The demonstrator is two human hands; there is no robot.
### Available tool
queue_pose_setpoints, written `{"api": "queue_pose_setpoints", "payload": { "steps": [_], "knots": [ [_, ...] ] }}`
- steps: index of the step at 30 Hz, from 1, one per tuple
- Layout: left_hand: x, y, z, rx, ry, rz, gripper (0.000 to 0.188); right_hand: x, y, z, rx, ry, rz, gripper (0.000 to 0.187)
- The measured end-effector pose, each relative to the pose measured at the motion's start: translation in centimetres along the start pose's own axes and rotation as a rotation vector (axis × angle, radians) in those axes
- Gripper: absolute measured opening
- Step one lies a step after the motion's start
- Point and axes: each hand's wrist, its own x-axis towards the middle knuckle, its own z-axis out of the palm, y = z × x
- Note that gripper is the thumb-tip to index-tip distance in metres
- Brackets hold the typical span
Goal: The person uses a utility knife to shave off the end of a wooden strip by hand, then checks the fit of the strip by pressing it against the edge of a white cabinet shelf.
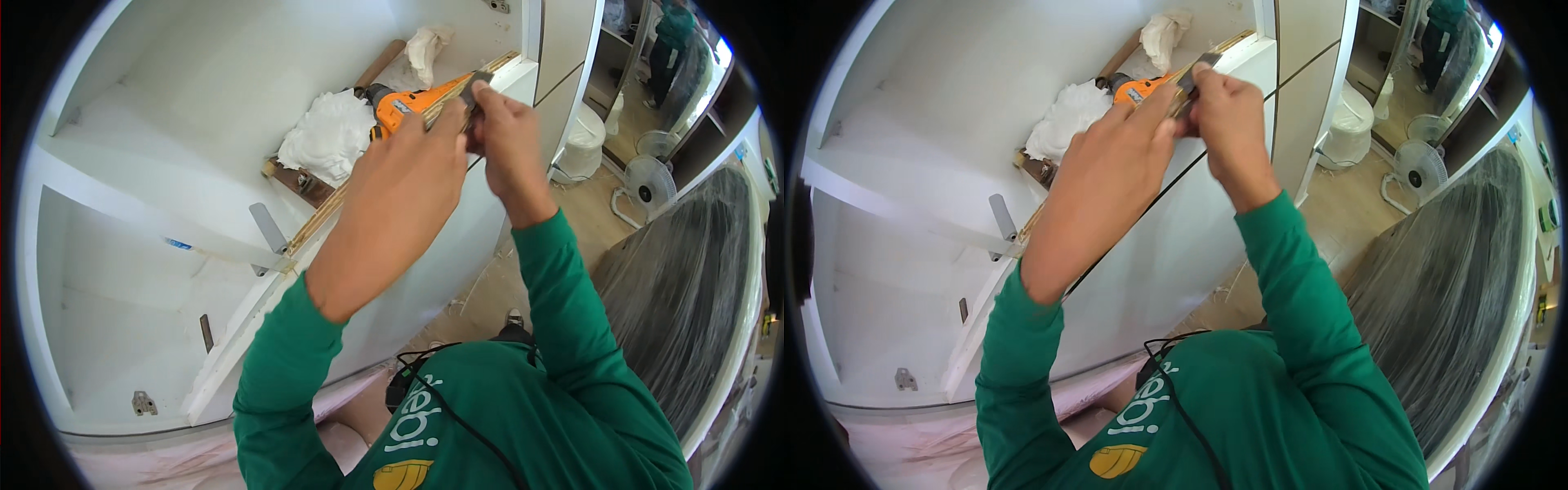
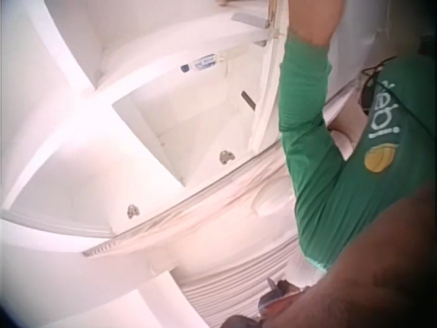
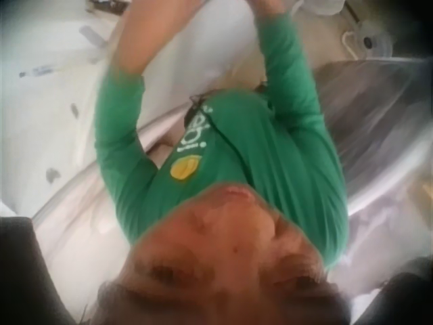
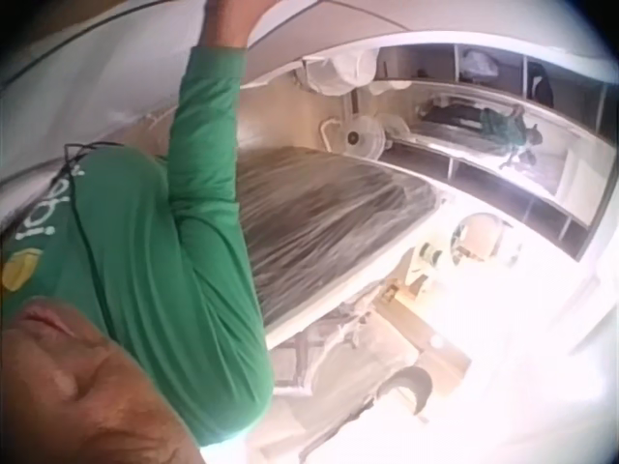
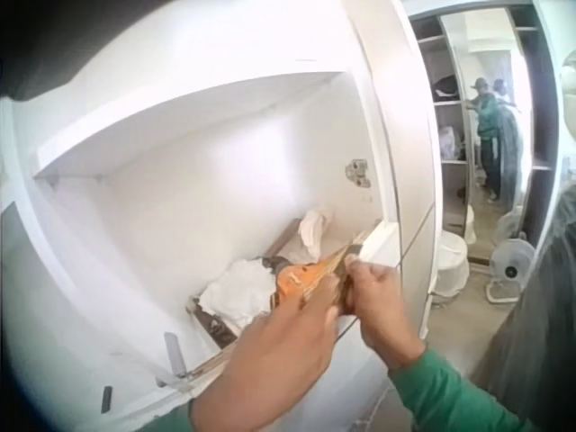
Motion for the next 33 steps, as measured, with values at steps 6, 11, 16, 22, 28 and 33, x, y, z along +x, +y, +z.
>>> {"api": "queue_pose_setpoints", "payload": {
  "steps": [6,11,16,22,28,33],
  "knots": [
    [0.0,1.5,-1.7,0.005,-0.073,-0.134,0.040,0.0,0.5,-0.1,0.015,-0.051,0.032,0.037],
    [-1.8,1.6,-4.1,-0.111,-0.166,-0.245,0.038,-3.0,0.5,0.8,-0.039,-0.116,0.081,0.040],
    [-1.4,1.0,-4.3,-0.076,-0.134,-0.163,0.038,-2.2,0.6,1.3,0.018,-0.095,0.067,0.039],
    [-0.8,0.6,-4.2,-0.089,-0.162,-0.144,0.038,-1.6,0.5,0.9,0.028,-0.093,0.077,0.039],
    [-0.4,0.6,-2.9,-0.060,-0.140,-0.141,0.039,-1.1,0.2,0.6,0.057,-0.074,0.080,0.039],
    [-0.7,1.7,-3.9,-0.026,-0.195,-0.192,0.039,-1.8,0.5,0.3,0.027,-0.105,0.071,0.040]
  ]
}}
